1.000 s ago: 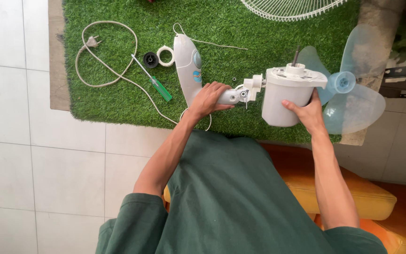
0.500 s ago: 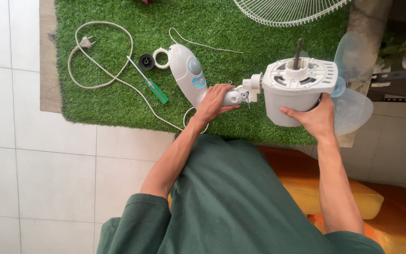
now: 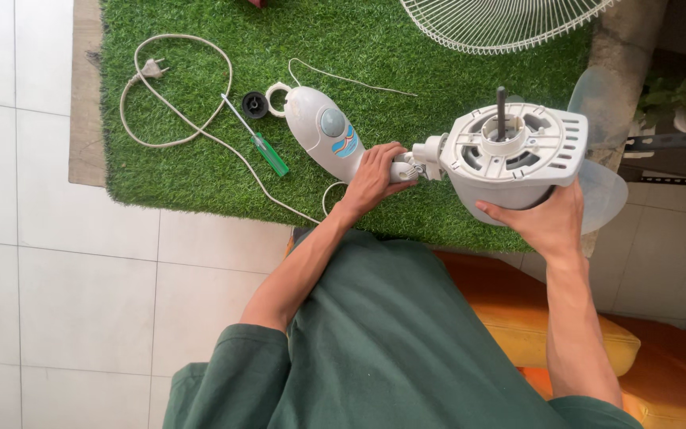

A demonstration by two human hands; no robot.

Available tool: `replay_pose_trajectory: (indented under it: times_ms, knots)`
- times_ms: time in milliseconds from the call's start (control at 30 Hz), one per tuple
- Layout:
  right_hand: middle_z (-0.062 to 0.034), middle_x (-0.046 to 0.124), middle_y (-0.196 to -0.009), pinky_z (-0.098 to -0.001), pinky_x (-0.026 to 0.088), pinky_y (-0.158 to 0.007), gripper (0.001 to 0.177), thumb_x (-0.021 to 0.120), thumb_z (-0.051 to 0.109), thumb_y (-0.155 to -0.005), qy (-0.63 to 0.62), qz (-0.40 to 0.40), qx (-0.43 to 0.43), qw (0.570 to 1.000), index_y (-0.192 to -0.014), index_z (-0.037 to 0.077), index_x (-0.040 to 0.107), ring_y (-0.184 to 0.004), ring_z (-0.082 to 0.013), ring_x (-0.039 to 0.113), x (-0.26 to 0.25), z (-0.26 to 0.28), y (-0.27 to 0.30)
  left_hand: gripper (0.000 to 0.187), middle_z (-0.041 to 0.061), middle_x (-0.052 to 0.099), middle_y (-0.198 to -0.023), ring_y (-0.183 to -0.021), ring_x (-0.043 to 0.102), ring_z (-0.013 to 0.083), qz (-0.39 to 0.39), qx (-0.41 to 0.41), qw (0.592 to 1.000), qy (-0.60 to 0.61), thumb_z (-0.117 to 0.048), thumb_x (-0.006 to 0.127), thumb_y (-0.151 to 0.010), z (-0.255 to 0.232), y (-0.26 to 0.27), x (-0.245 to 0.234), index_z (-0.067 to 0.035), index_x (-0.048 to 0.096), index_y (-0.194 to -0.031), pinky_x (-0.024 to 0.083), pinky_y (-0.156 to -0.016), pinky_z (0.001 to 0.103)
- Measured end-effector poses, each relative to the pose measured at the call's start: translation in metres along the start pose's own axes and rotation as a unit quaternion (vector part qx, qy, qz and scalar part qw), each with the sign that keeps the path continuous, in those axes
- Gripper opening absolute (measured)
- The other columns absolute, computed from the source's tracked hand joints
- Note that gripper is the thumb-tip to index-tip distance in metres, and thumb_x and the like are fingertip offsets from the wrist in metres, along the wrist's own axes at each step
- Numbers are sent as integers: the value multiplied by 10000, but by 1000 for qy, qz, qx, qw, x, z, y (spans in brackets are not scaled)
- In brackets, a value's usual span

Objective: The person assembles a small electric fan by connecting the motor housing to the neck and securing it with a screwdriver. They align the parts, insert a screw, and tighten it to complete the joint.

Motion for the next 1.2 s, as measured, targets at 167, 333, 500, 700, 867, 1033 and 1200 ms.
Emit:
replay_pose_trajectory:
  times_ms: [167, 333, 500, 700, 867, 1033, 1200]
  knots:
    - [-164, 650, -1343, -424, 544, -1012, 1014, 1015, 403, -611, 33, -19, -37, 999, -1423, 5, 556, -1222, -306, 660, 1, 14, 0, 781, 168, 508, -1408, -1312, 510, 354, 6, -10, 1000, 19, -386, 842, -858, -1, 0, 1, -40, 406, -1405, 405, -1108, 472]
    - [-157, 671, -1349, -427, 548, -1040, 998, 1005, 420, -626, 21, -15, -51, 998, -1424, 15, 563, -1237, -306, 670, 10, 17, -3, 763, 148, 499, -1419, -1333, 513, 346, -44, 1, 994, 102, -289, 863, -863, -1, 3, -9, -67, 344, -1376, 387, -1125, 480]
    - [-140, 681, -1332, -413, 559, -1031, 1010, 999, 446, -617, 6, 1, -33, 999, -1412, 14, 552, -1228, -286, 676, 14, 16, -4, 689, 148, 518, -1410, -1329, 522, 353, -49, -3, 988, 146, -223, 865, -858, 0, 5, -13, -76, 358, -1301, 378, -1126, 484]
    - [-162, 651, -1367, -425, 548, -1032, 1025, 1012, 413, -617, 44, 6, -54, 998, -1436, 7, 548, -1243, -300, 660, 16, 25, -7, 644, 166, 518, -1406, -1328, 508, 358, -36, -28, 987, 155, -251, 835, -884, 0, 1, -19, -71, 367, -1288, 362, -1131, 486]
    - [-149, 658, -1359, -429, 547, -1038, 1030, 1004, 422, -624, 24, 7, -44, 999, -1441, 13, 529, -1246, -295, 662, 19, 24, -11, 447, 197, 504, -1402, -1320, 478, 374, -29, -101, 972, 212, -332, 550, -1039, 7, 2, -22, -30, 429, -1346, 338, -1160, 478]
    - [-163, 661, -1365, -432, 540, -1046, 1003, 1015, 387, -624, 39, 8, -51, 998, -1430, 9, 553, -1252, -305, 658, 20, 21, -13, 378, 207, 553, -1342, -1284, 498, 371, -7, -165, 952, 256, -309, 422, -1091, 7, -3, -19, -13, 496, -1316, 356, -1135, 473]
    - [-154, 677, -1359, -418, 533, -1075, 988, 1016, 360, -636, 13, 9, -44, 999, -1429, 1, 548, -1255, -284, 661, 18, 19, -17, 325, 215, 591, -1283, -1174, 588, 345, 29, -115, 961, 252, -277, 398, -1109, 4, -17, -28, 13, 461, -1244, 435, -1056, 441]
Point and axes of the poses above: each hand's wrist, its own y-axis away from the middle knuckle, its own x-axis out of the palm, z = x × y, the point moved 7 cm from there along -y, towards the middle knuckle
